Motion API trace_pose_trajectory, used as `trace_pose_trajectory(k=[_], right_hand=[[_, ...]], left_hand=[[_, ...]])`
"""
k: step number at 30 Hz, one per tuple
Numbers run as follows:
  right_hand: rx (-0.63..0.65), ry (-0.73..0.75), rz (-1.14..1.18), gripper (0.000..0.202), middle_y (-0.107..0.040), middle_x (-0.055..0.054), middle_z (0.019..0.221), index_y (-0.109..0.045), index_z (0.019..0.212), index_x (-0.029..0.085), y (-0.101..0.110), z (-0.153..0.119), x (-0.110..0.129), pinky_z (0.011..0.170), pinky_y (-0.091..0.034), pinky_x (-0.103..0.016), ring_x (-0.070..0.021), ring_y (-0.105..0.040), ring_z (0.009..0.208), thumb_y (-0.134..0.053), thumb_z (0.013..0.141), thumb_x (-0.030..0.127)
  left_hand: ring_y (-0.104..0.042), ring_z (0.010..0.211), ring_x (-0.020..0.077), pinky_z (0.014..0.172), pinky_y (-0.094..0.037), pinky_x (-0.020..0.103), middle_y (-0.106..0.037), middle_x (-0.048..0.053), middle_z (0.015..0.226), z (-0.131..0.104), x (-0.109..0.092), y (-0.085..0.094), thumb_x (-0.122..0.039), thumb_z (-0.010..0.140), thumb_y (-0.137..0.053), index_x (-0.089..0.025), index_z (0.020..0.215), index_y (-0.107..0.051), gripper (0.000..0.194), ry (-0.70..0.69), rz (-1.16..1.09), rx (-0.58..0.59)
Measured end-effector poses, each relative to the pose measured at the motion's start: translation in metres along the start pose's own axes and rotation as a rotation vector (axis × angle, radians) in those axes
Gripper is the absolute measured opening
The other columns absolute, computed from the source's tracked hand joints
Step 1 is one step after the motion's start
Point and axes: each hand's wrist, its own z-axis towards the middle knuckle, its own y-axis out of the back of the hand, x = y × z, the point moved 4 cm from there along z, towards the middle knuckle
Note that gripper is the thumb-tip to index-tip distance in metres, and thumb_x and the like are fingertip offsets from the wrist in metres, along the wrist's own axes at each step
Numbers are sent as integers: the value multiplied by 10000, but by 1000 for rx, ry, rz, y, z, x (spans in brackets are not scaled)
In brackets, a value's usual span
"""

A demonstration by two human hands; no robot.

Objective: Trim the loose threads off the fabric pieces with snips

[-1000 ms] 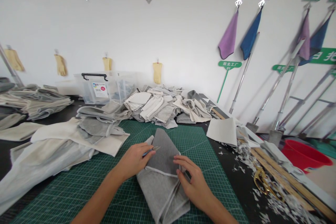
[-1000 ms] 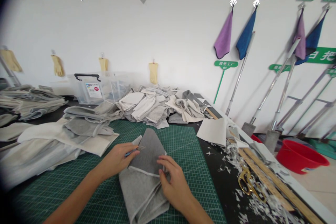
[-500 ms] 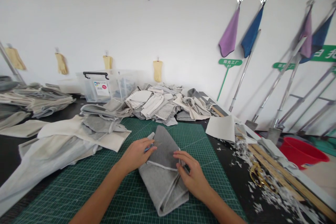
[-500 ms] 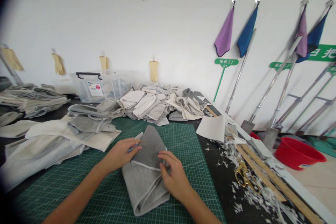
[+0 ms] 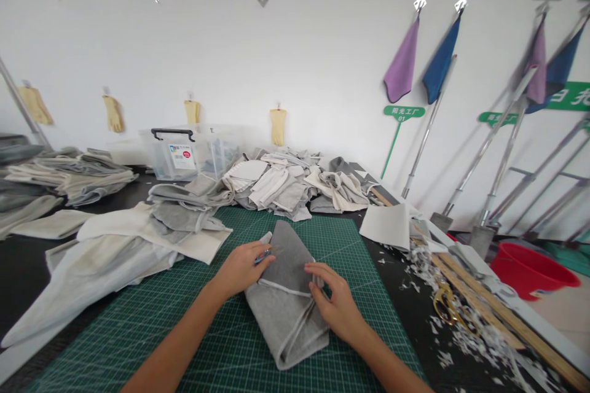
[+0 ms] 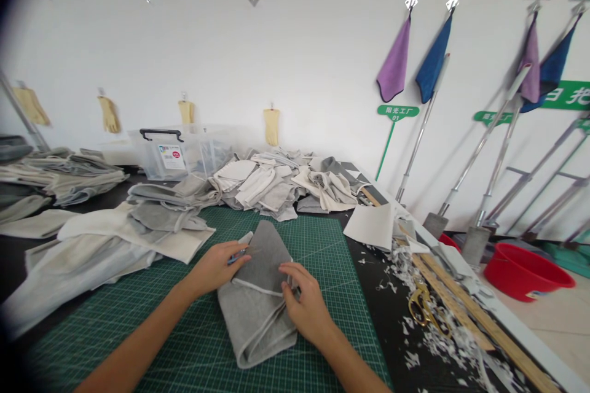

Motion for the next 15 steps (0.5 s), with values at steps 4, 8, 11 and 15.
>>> trace_pose_trajectory(k=[4, 8, 11, 15], right_hand=[[-3, 6, -2, 317, -636, -71, 1217, -648, 1131, 222, 0, 0, 0, 1025, -434, -386, -197, -580, 1150, -515, 861, 121], [-5, 10, -7, 323, -636, -69, 1219, -639, 1147, 229, 0, 0, -2, 1024, -436, -393, -203, -579, 1153, -516, 865, 132], [0, 2, -10, 329, -633, -69, 1226, -628, 1164, 230, -1, -1, -3, 1034, -430, -399, -203, -574, 1161, -515, 869, 140], [4, -13, -13, 329, -631, -72, 1230, -625, 1169, 225, -1, -1, -4, 1042, -424, -411, -207, -569, 1169, -514, 870, 146]], left_hand=[[-644, 909, 203, 817, -473, 295, -701, 55, 1000, 0, 1, -1, -378, 931, -542, -196, 1112, -665, 285, 0, -6, 5], [-644, 919, 198, 823, -473, 288, -701, 52, 1018, 0, -1, 2, -379, 932, -540, -201, 1113, -662, 281, -10, -9, 4], [-642, 930, 199, 824, -470, 289, -697, 59, 1024, -1, -1, 4, -377, 937, -532, -194, 1117, -657, 285, -13, -6, -3], [-643, 898, 198, 800, -473, 291, -694, 56, 1002, -1, -1, 6, -378, 941, -523, -198, 1132, -649, 292, -12, -3, -6]])
